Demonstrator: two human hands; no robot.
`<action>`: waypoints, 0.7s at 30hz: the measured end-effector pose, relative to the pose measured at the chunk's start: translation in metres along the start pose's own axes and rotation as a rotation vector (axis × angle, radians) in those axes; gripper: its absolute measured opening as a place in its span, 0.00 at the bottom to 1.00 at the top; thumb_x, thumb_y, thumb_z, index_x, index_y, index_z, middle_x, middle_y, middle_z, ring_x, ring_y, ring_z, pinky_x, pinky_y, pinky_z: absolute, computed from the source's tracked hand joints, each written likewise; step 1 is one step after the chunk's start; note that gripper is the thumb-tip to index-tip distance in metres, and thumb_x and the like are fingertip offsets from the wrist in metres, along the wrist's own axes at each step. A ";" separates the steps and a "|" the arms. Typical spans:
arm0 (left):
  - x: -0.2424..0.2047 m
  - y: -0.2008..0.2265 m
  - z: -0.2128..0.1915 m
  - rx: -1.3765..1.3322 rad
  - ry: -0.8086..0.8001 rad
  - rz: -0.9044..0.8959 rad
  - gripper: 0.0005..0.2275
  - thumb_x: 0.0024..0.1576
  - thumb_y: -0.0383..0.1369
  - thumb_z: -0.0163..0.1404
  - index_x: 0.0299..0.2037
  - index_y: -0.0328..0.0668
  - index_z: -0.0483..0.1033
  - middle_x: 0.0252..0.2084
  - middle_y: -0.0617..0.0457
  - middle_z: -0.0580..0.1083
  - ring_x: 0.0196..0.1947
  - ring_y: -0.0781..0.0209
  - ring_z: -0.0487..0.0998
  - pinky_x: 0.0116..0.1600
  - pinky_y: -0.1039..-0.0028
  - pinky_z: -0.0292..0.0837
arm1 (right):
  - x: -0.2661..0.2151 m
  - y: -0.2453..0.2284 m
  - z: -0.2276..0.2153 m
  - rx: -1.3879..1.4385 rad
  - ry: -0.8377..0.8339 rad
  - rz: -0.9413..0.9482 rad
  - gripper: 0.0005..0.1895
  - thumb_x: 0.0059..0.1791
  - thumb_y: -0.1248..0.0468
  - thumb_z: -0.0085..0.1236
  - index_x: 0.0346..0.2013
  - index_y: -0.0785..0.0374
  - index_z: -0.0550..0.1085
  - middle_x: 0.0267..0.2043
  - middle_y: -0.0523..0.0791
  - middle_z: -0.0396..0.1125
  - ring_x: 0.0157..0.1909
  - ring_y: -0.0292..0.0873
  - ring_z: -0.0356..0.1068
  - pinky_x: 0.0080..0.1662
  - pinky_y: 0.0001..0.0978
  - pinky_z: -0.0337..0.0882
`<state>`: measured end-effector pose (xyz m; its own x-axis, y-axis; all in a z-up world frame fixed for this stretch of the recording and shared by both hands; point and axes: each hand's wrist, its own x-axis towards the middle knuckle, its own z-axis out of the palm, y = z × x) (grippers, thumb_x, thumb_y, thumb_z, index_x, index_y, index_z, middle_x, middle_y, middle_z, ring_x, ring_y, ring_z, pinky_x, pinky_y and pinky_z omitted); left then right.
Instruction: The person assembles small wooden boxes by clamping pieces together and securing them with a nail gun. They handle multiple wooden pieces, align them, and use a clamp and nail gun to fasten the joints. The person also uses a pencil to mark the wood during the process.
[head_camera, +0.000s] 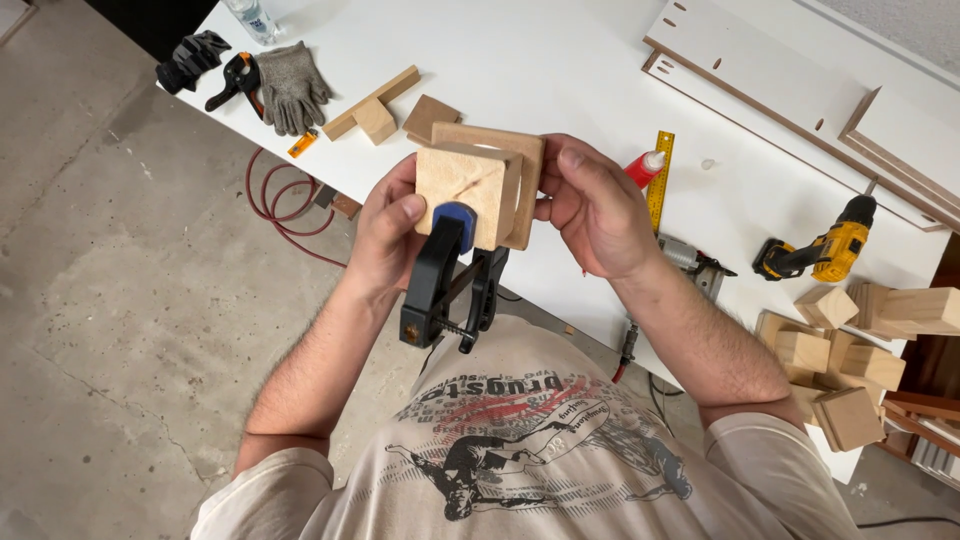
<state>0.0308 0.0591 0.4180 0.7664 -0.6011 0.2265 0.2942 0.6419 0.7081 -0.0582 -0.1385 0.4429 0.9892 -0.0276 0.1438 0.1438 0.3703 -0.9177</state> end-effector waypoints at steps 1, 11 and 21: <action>-0.002 -0.003 -0.003 0.001 -0.004 0.001 0.26 0.49 0.39 0.57 0.52 0.25 0.69 0.32 0.47 0.75 0.28 0.64 0.81 0.30 0.80 0.79 | -0.003 0.000 0.001 -0.001 0.000 -0.004 0.24 0.55 0.53 0.43 0.57 0.68 0.69 0.47 0.47 0.69 0.49 0.41 0.71 0.50 0.42 0.79; -0.032 -0.019 -0.024 0.412 -0.064 0.164 0.36 0.41 0.41 0.64 0.58 0.28 0.67 0.37 0.49 0.70 0.35 0.64 0.77 0.36 0.77 0.79 | -0.027 0.013 0.007 -0.201 -0.086 -0.177 0.33 0.44 0.64 0.65 0.60 0.72 0.65 0.47 0.49 0.67 0.50 0.43 0.65 0.52 0.39 0.70; -0.038 -0.020 -0.025 0.596 -0.099 0.274 0.35 0.41 0.40 0.66 0.57 0.26 0.69 0.43 0.43 0.70 0.44 0.56 0.75 0.43 0.70 0.80 | -0.028 0.030 -0.016 -0.227 -0.138 -0.093 0.46 0.37 0.63 0.73 0.63 0.71 0.60 0.45 0.48 0.65 0.48 0.40 0.66 0.48 0.36 0.71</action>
<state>0.0102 0.0808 0.3786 0.7043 -0.5128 0.4910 -0.2915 0.4217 0.8586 -0.0816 -0.1412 0.4060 0.9606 0.0806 0.2659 0.2515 0.1544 -0.9555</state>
